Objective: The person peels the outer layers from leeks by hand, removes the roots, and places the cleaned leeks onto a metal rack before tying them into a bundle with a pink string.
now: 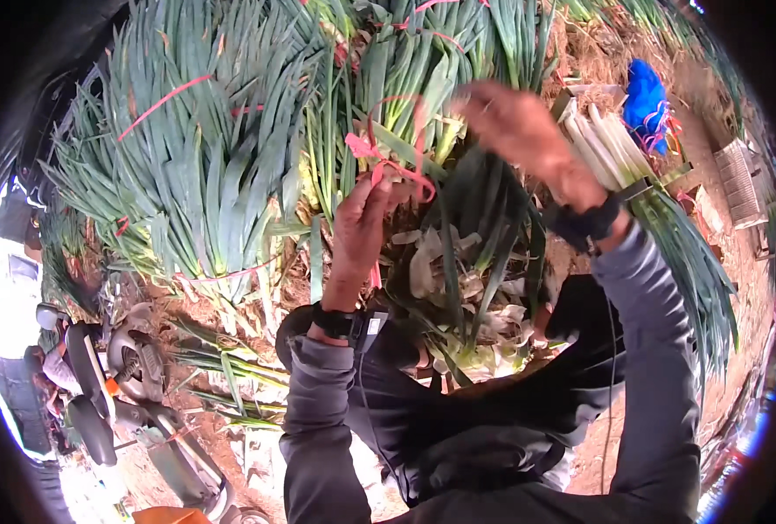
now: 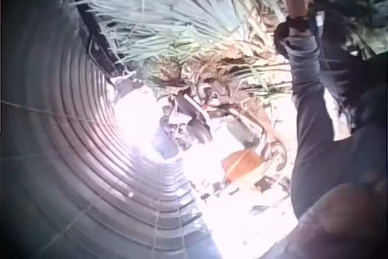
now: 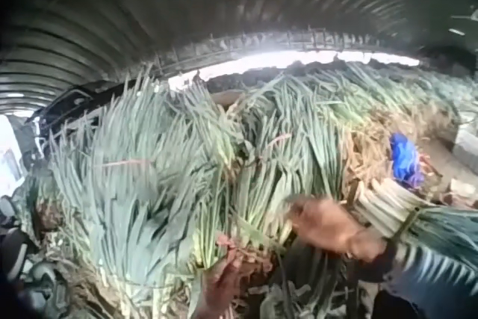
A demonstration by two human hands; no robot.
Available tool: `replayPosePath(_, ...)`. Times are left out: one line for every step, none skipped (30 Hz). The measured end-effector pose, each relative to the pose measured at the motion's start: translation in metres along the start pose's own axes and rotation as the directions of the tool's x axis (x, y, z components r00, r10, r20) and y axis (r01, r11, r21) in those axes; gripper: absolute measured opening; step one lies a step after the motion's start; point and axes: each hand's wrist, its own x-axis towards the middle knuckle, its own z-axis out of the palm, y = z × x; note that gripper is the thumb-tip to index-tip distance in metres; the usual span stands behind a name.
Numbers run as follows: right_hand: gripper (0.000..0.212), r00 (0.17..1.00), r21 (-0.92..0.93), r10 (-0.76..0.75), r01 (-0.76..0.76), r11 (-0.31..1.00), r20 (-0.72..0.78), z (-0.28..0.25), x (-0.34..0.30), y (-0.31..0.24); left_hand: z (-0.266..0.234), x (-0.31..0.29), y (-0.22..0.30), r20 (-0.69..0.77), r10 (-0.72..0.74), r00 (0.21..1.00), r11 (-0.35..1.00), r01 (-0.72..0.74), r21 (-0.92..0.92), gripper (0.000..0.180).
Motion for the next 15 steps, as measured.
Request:
replayPosePath(0.052, 0.967, 0.061, 0.114, -0.131, 0.99, 0.227, 0.011, 0.001, -0.009, -0.001, 0.0, -0.001, 0.004, -0.002, 1.0, 1.0, 0.002, 0.002, 0.03)
replayPosePath(0.051, 0.868, 0.09, 0.207, -0.275, 0.957, 0.451, 0.026, 0.002, -0.012, -0.003, -0.001, -0.007, 0.021, 0.029, 0.999, 1.0, -0.029, 0.012, 0.027)
replayPosePath(0.051, 0.913, 0.182, 0.118, -0.202, 0.962, 0.39, 0.043, 0.002, -0.011, -0.005, -0.003, -0.01, 0.036, 0.06, 0.998, 0.998, -0.061, 0.025, 0.024)
replayPosePath(0.052, 0.948, 0.258, 0.038, -0.124, 0.958, 0.315, 0.056, 0.001, -0.004, 0.0, -0.002, -0.009, 0.045, 0.054, 0.998, 0.998, -0.055, 0.02, 0.024)
replayPosePath(0.047, 0.957, 0.267, -0.051, -0.029, 0.963, 0.286, 0.064, 0.0, 0.004, 0.005, -0.001, -0.009, 0.08, 0.048, 0.996, 0.995, -0.054, 0.083, 0.023)
replayPosePath(0.047, 0.955, 0.274, -0.047, -0.036, 0.961, 0.293, 0.07, -0.003, 0.009, 0.005, -0.002, -0.007, 0.105, 0.034, 0.994, 0.987, -0.05, 0.155, 0.022)
replayPosePath(0.042, 0.943, 0.418, -0.082, -0.064, 0.906, 0.322, 0.074, -0.007, 0.013, 0.006, -0.002, -0.007, 0.132, 0.037, 0.991, 0.979, -0.063, 0.194, 0.022)
replayPosePath(0.038, 0.932, 0.55, -0.12, -0.096, 0.83, 0.343, 0.078, -0.011, 0.017, 0.006, -0.003, -0.008, 0.13, 0.026, 0.991, 0.979, -0.051, 0.197, 0.022)
replayPosePath(0.027, 0.923, 0.507, -0.053, -0.161, 0.847, 0.381, 0.07, -0.01, 0.009, 0.006, -0.002, -0.006, 0.148, 0.019, 0.989, 0.97, -0.054, 0.238, 0.025)
replayPosePath(0.027, 0.923, 0.512, -0.052, -0.164, 0.843, 0.382, 0.073, -0.01, 0.013, 0.007, -0.001, -0.004, 0.167, 0.012, 0.986, 0.959, -0.059, 0.278, 0.027)
replayPosePath(0.027, 0.941, 0.715, -0.013, -0.248, 0.654, 0.338, 0.078, -0.01, 0.02, 0.009, -0.003, -0.002, 0.114, -0.036, 0.993, 0.972, 0.009, 0.235, 0.029)
replayPosePath(0.026, 0.953, 0.863, 0.039, -0.288, 0.414, 0.3, 0.08, -0.01, 0.027, 0.009, -0.003, 0.0, 0.117, -0.034, 0.993, 0.972, 0.005, 0.236, 0.029)
replayPosePath(0.023, 0.97, 0.93, 0.044, -0.242, 0.277, 0.24, 0.079, -0.008, 0.039, 0.009, -0.002, 0.0, 0.133, -0.01, 0.991, 0.954, -0.03, 0.299, 0.024)
replayPosePath(0.025, 0.968, 0.923, 0.12, -0.246, 0.296, 0.219, 0.077, -0.006, 0.051, 0.01, 0.0, -0.001, 0.152, 0.013, 0.988, 0.931, -0.068, 0.359, 0.019)
replayPosePath(0.026, 0.962, 0.934, 0.135, -0.264, 0.242, 0.237, 0.079, -0.005, 0.051, 0.008, 0.0, -0.004, 0.175, 0.053, 0.983, 0.892, -0.125, 0.435, 0.02)
